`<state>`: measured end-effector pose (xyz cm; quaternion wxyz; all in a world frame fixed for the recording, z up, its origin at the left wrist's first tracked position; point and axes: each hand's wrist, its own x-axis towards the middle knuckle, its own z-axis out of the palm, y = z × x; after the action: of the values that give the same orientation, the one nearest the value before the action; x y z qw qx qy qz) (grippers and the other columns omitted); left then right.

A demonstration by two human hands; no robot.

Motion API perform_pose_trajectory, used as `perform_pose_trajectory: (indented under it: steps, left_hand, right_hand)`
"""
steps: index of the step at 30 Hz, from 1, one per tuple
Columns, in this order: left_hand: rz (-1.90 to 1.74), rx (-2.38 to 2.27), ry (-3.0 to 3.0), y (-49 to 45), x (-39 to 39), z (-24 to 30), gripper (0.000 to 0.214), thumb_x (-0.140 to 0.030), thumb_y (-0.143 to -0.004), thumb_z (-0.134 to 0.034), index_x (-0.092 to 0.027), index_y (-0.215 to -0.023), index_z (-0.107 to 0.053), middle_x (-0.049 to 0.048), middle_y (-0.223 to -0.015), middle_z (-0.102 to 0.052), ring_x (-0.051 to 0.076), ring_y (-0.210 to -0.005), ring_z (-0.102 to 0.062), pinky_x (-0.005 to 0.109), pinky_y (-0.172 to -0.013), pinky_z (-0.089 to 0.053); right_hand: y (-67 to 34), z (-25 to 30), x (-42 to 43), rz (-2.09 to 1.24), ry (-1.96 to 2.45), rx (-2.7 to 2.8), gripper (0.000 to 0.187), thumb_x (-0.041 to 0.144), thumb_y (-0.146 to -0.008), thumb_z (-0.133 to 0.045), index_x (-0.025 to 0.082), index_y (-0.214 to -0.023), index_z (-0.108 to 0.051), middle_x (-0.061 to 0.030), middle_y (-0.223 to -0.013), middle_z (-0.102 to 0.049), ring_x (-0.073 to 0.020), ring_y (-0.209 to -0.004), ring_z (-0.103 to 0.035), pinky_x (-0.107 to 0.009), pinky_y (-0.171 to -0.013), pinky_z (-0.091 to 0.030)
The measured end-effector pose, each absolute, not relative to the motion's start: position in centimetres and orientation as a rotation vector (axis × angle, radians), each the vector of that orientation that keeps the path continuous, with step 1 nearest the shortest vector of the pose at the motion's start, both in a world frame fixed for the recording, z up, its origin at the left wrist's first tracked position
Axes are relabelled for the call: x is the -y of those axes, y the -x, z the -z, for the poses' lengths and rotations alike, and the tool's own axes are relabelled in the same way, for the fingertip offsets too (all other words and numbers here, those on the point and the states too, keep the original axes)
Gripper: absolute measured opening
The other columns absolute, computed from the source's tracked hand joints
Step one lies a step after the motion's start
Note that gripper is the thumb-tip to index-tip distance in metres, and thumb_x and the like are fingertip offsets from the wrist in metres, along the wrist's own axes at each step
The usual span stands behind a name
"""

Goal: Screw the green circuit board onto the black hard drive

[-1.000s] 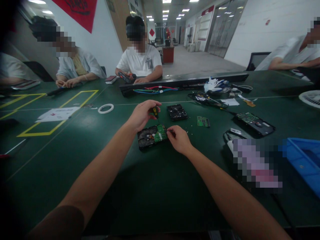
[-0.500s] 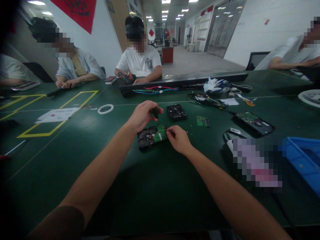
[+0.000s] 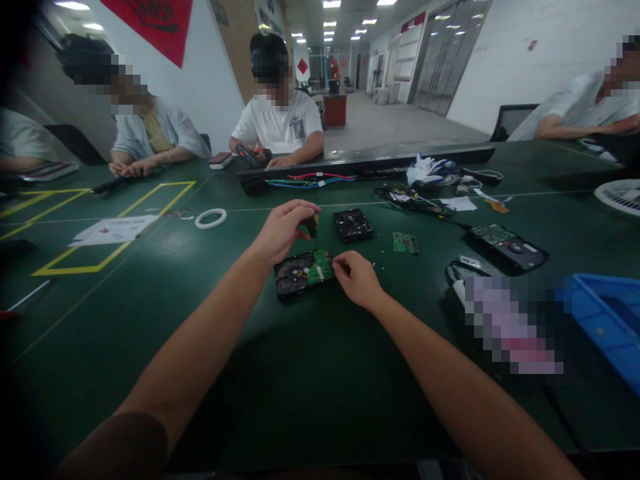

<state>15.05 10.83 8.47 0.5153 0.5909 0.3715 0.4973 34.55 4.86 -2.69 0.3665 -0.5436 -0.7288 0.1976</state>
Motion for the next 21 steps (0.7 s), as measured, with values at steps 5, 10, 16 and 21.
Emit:
perform_pose_trajectory:
  steps: [5,10,16,21]
  left_hand:
    - [-1.185,-0.867,-1.411,-15.12,-10.79,-8.47,0.016,-0.031,-0.084,-0.064,-0.018,-0.088,-0.071,0.0074,-0.089,-0.071,0.016,-0.077,-0.064,0.02,-0.048,-0.044]
    - [-1.195,-0.878,-1.366,-15.22,-10.61,-8.6,0.016,-0.032,-0.084,-0.061,-0.018,-0.091,-0.065,0.008,-0.09,-0.073,0.018,-0.082,-0.069,0.02,-0.047,-0.045]
    - [-1.194,-0.854,-1.301,-15.2,-10.69,-8.56,0.017,-0.031,-0.084,-0.059,-0.017,-0.092,-0.061,0.01,-0.094,-0.075,0.02,-0.083,-0.071,0.022,-0.051,-0.049]
    - [-1.216,-0.874,-1.385,-15.07,-11.0,-8.44,0.019,-0.032,-0.083,-0.058,-0.016,-0.086,-0.067,0.0099,-0.099,-0.073,0.02,-0.089,-0.068,0.021,-0.052,-0.049]
  right_hand:
    - [-34.52,2.76,-4.87,-0.518,1.39,1.859,0.017,0.032,-0.097,-0.06,0.023,-0.108,-0.07,-0.0071,-0.104,-0.071,-0.0208,-0.089,-0.068,-0.035,-0.076,-0.054]
    - [-34.47,2.74,-4.88,-0.504,1.393,1.868,0.017,0.031,-0.097,-0.061,0.022,-0.108,-0.07,-0.0074,-0.103,-0.071,-0.0211,-0.089,-0.068,-0.035,-0.076,-0.053]
    - [-34.49,2.64,-4.83,-0.495,1.39,1.882,0.017,0.031,-0.098,-0.06,0.022,-0.109,-0.069,-0.0074,-0.106,-0.071,-0.0211,-0.092,-0.068,-0.035,-0.077,-0.053]
    - [-34.55,2.65,-4.86,-0.493,1.388,1.889,0.017,0.031,-0.097,-0.06,0.023,-0.107,-0.07,-0.0072,-0.105,-0.071,-0.021,-0.09,-0.067,-0.035,-0.076,-0.053]
